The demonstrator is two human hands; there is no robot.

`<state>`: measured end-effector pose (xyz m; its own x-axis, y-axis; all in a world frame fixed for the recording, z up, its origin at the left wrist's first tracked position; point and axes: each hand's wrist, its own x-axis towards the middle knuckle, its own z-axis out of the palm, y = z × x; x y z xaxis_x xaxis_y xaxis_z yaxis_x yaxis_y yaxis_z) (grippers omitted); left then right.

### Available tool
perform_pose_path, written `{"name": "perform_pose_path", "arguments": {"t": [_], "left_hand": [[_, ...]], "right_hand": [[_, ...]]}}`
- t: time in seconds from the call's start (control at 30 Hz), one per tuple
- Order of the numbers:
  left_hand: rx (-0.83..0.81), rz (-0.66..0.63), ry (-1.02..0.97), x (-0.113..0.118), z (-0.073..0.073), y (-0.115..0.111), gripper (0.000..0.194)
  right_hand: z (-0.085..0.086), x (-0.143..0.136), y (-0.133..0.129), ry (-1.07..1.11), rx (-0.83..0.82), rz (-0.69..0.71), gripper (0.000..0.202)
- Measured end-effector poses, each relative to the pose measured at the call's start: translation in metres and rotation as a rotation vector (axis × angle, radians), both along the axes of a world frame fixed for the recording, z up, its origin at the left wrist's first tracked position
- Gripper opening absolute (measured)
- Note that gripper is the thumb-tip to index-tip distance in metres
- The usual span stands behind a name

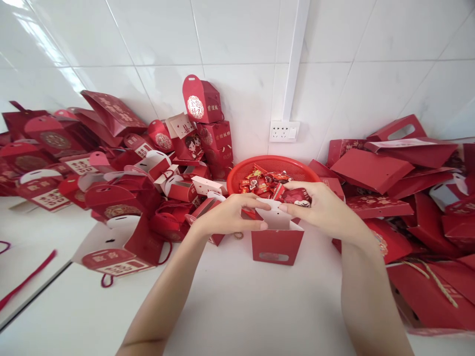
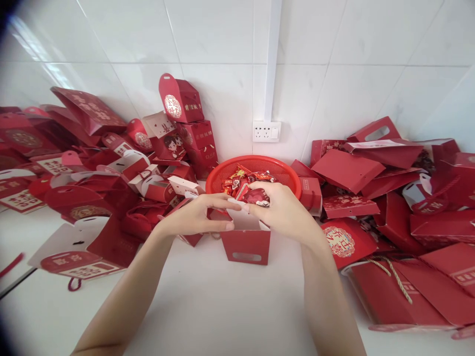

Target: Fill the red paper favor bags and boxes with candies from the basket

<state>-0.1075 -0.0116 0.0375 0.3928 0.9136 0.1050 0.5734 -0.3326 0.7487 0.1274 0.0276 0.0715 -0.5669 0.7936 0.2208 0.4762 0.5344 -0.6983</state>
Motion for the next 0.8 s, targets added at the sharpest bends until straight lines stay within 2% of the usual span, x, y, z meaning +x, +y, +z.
{"name": "perform_pose_path", "arguments": {"t": [0.13, 0.27, 0.4, 0.6, 0.8], "left_hand": [[-0.015, -0.003, -0.014, -0.001, -0.001, 0.000, 0.046], [-0.091, -0.002, -0.065, 0.000, 0.000, -0.001, 0.050], [-0.087, 0.001, -0.075, 0.001, 0.002, -0.002, 0.044], [-0.090, -0.042, -0.081, -0.001, -0.001, 0.001, 0.045], [-0.214, -0.010, -0.113, -0.002, -0.002, 0.001, 0.055]], "right_hand": [[0.001, 0.006, 0.003, 0.032, -0.137, 0.069, 0.042], [0.001, 0.007, 0.005, 0.017, -0.181, 0.084, 0.038], [0.003, 0.006, 0.003, 0.009, -0.147, 0.097, 0.037], [0.003, 0.005, -0.004, -0.098, -0.106, 0.266, 0.027], [0.004, 0.002, -0.010, -0.178, -0.022, 0.244, 0.025]]}}
